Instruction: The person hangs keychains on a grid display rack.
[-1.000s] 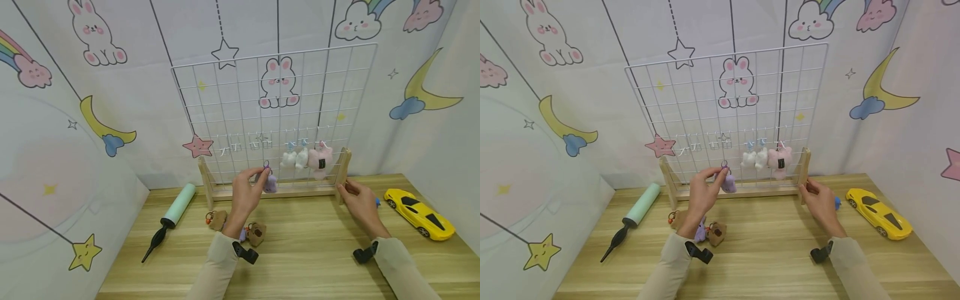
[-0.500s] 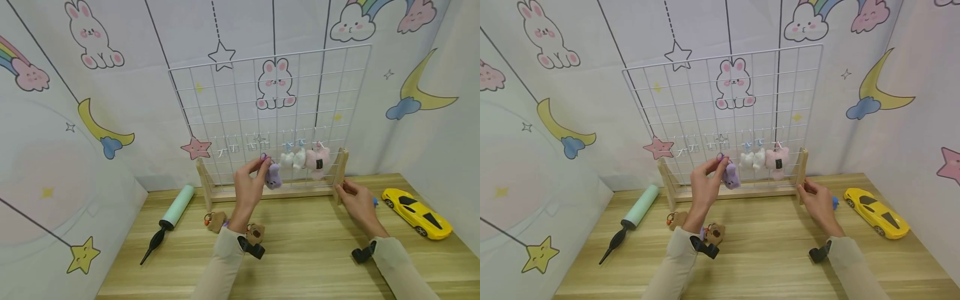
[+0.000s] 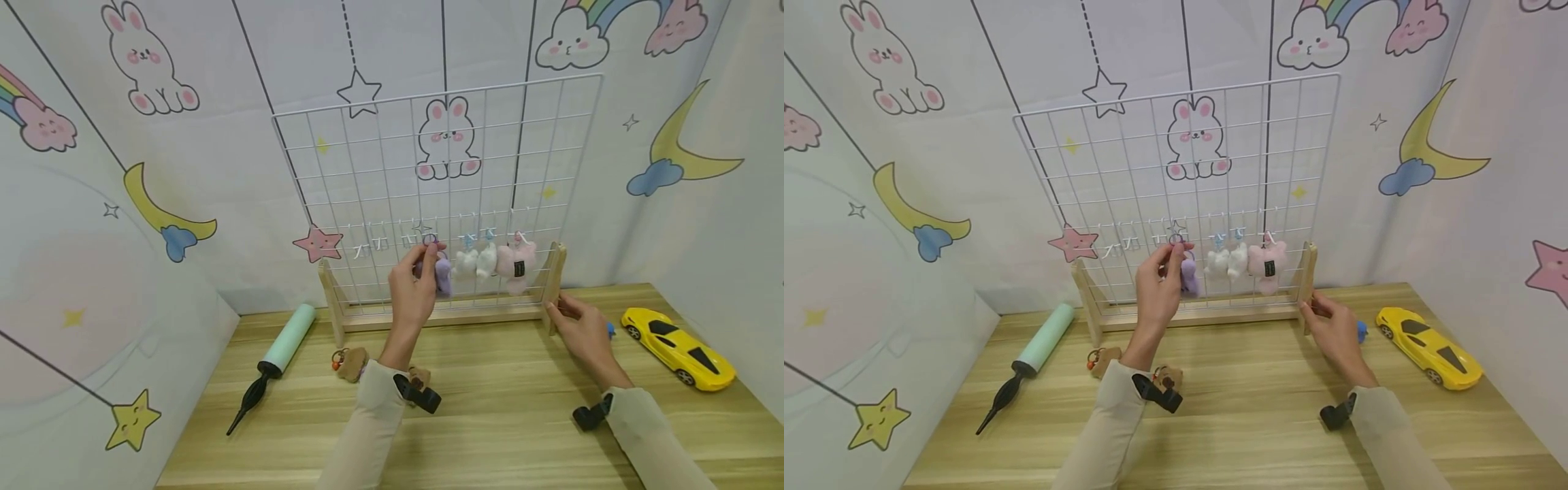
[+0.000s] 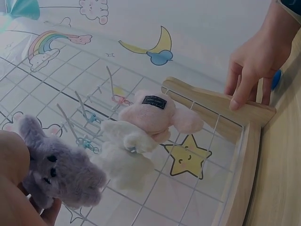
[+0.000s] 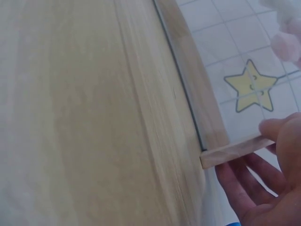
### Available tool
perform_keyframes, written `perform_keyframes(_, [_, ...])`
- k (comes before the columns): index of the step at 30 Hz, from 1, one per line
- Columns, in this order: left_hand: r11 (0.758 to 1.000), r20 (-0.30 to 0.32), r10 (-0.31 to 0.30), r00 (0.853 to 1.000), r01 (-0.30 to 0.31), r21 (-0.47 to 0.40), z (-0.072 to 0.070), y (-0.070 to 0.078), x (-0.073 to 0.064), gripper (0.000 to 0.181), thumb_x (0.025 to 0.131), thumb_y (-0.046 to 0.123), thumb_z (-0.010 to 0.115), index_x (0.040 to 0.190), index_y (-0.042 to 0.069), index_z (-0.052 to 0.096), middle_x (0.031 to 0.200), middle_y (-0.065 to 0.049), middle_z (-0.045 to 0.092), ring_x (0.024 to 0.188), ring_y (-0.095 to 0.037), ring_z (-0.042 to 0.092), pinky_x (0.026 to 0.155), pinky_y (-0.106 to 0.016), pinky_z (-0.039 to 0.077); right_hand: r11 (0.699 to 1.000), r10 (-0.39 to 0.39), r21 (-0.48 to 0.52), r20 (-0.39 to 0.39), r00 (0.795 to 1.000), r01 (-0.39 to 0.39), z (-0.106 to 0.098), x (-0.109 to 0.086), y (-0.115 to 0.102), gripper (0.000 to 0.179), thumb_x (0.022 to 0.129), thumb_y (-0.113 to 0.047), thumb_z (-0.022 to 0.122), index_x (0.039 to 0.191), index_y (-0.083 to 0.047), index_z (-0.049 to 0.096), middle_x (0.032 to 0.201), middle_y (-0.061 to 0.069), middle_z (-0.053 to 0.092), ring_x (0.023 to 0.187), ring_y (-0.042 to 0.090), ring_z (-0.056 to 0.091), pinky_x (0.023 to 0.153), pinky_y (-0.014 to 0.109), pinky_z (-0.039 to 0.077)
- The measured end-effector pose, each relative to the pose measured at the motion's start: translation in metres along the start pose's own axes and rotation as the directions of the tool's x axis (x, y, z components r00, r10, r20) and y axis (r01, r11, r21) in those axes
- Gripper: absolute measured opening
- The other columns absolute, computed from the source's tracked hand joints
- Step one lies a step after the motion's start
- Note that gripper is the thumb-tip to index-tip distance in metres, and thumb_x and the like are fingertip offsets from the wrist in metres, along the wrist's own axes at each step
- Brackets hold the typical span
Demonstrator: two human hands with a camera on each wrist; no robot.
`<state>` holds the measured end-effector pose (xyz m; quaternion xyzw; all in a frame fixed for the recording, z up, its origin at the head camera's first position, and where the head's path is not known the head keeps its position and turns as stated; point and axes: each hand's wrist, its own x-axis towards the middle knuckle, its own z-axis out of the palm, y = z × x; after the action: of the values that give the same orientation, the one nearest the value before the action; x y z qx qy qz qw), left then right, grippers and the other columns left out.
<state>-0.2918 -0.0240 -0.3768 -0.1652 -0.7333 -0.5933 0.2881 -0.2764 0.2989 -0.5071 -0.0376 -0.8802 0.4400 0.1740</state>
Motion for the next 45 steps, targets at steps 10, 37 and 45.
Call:
perform_keyframes(10, [0.999,0.01,-0.04,0.999,0.04,0.01,0.005,-0.006,0.005,0.035,0.113,0.032,0.06,0.109,0.007,0.083,0.109,-0.007,0.084,0.068,-0.004,0.062,0.057,-0.018,0.047,1.0,-0.015,-0.009,-0.014,1.0,0.014,0.002,0.001,0.002,0.067,0.108,-0.05,0.064,0.156,-0.003,0.055,0.14,0.025,0.07,0.127,0.045,0.071,0.108,0.063,0.051])
perform_keyframes(37, [0.975,0.021,-0.218,0.976,0.217,0.059,-0.02,-0.042,-0.02,0.025,0.108,0.022,0.068,0.13,0.009,0.072,0.124,-0.012,0.076,0.113,-0.03,0.075,0.1,-0.047,0.061,1.0,-0.024,-0.015,-0.026,0.999,0.023,0.002,0.001,0.004,0.064,0.108,-0.046,0.065,0.155,-0.002,0.056,0.136,0.024,0.072,0.124,0.045,0.072,0.109,0.063,0.051])
perform_keyframes(45, [0.961,0.206,-0.247,0.947,0.213,0.173,-0.053,-0.062,-0.053,0.021,0.107,0.019,0.07,0.124,0.009,0.076,0.116,-0.01,0.079,0.107,-0.028,0.077,0.096,-0.045,0.063,0.999,-0.036,-0.007,0.001,0.999,0.036,-0.001,0.003,0.004,0.067,0.108,-0.046,0.064,0.157,-0.001,0.054,0.136,0.027,0.072,0.124,0.046,0.071,0.103,0.052,0.058])
